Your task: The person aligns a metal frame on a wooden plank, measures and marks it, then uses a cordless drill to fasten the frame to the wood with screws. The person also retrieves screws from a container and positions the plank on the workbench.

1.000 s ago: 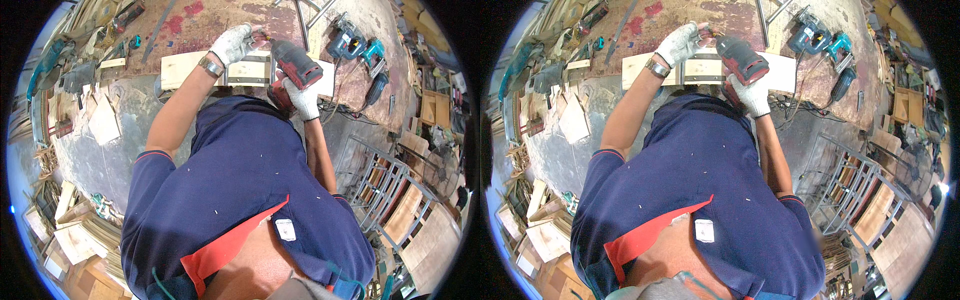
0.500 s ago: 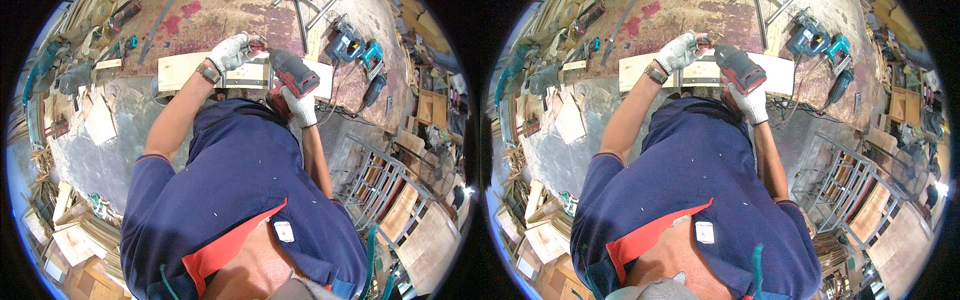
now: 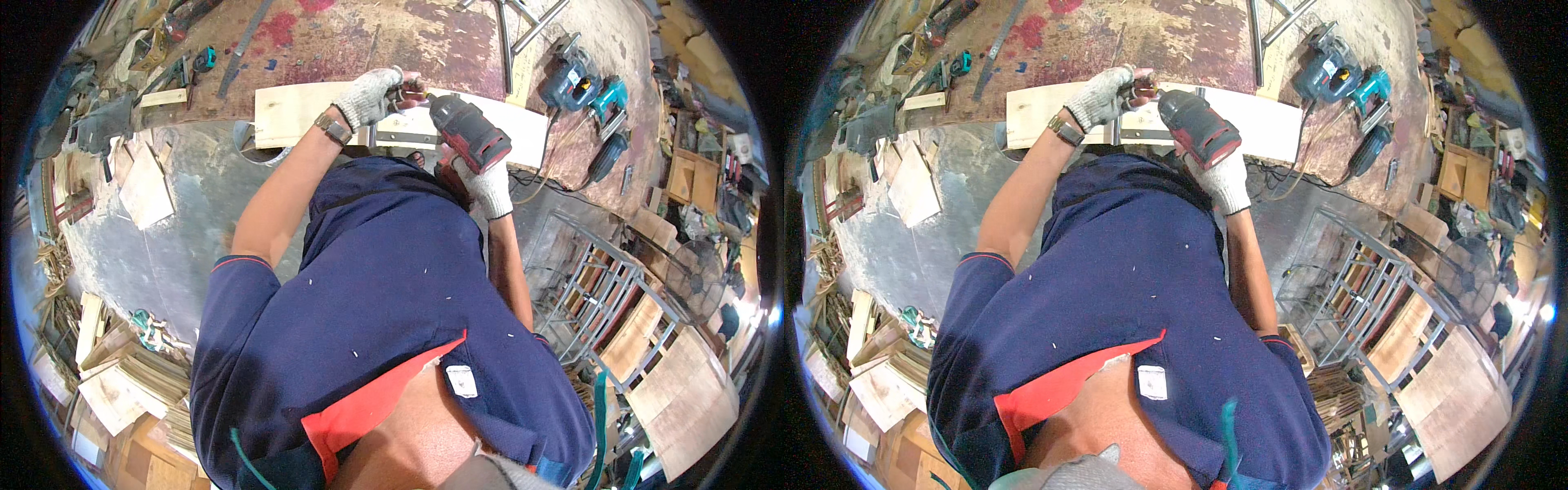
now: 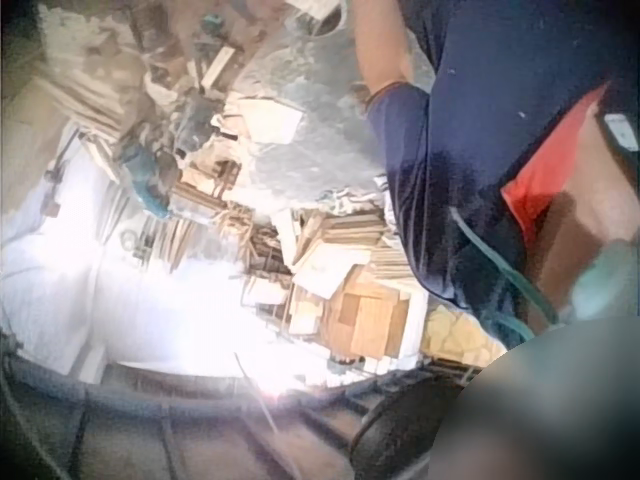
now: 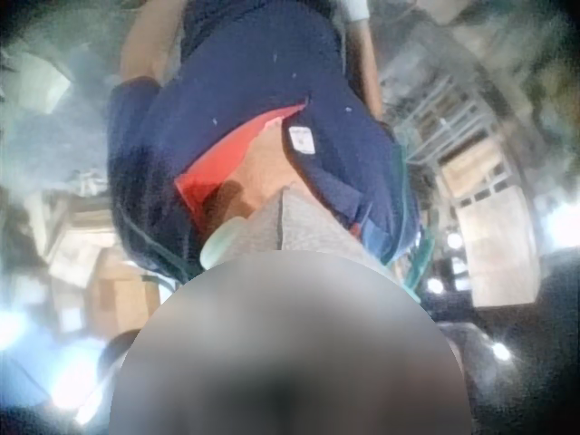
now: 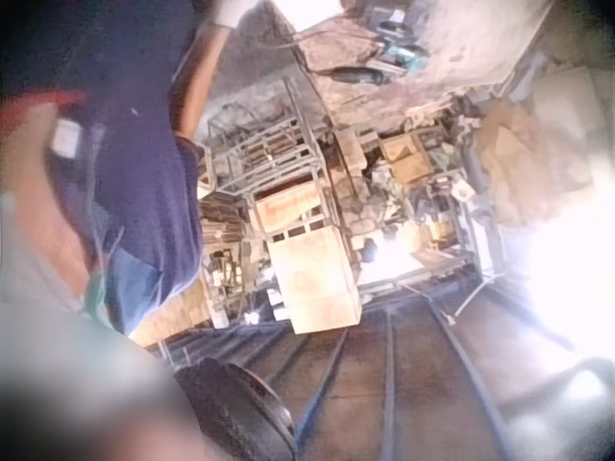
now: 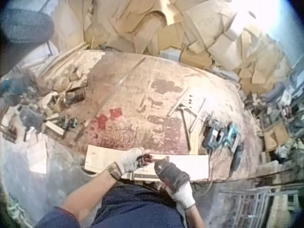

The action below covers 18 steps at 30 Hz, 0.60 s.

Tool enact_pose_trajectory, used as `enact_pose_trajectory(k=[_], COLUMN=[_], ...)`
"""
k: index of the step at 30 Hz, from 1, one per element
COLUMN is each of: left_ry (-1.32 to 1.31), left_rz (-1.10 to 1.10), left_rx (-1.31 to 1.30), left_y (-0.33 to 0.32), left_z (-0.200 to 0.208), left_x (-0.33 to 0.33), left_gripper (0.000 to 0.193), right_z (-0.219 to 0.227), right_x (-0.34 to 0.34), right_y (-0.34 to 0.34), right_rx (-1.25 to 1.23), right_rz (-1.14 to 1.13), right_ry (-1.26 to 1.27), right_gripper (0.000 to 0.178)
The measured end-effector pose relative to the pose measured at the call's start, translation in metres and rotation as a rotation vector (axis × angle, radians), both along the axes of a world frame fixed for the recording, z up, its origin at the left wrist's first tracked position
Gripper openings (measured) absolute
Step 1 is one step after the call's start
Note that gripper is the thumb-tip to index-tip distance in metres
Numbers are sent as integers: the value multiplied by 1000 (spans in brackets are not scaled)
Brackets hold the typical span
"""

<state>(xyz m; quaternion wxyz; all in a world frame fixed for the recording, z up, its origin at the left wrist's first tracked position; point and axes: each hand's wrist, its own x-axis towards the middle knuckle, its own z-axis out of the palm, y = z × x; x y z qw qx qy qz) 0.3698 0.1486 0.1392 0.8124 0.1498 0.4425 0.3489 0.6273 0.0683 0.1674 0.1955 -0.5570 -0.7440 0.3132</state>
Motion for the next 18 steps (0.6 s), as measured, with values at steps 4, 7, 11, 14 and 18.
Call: enact_pose_trajectory(k=[4, 7, 11, 14, 18], left_ry=[-23, -154, -344, -416, -391], left_rz=[-4, 179, 224, 182, 232], left_rx=[-42, -164, -168, -169, -171], left_y=[-4, -19, -21, -22, -24], left_z=[-15, -21, -43, -50, -44], left_x=[0, 3, 3, -2, 3], left_gripper=[18, 19, 24, 24, 26], right_z=[24, 25, 20, 11, 3], right_x=[-24, -37, -37, -34, -32], right_y=[1, -6, 0, 0, -3], right_rx=[-178, -140, -236, -148, -99], right_rz=[-18, -62, -34, 40, 32], right_ry=[6, -15, -165, -253, -253], right_gripper=[73, 71, 68, 73, 72])
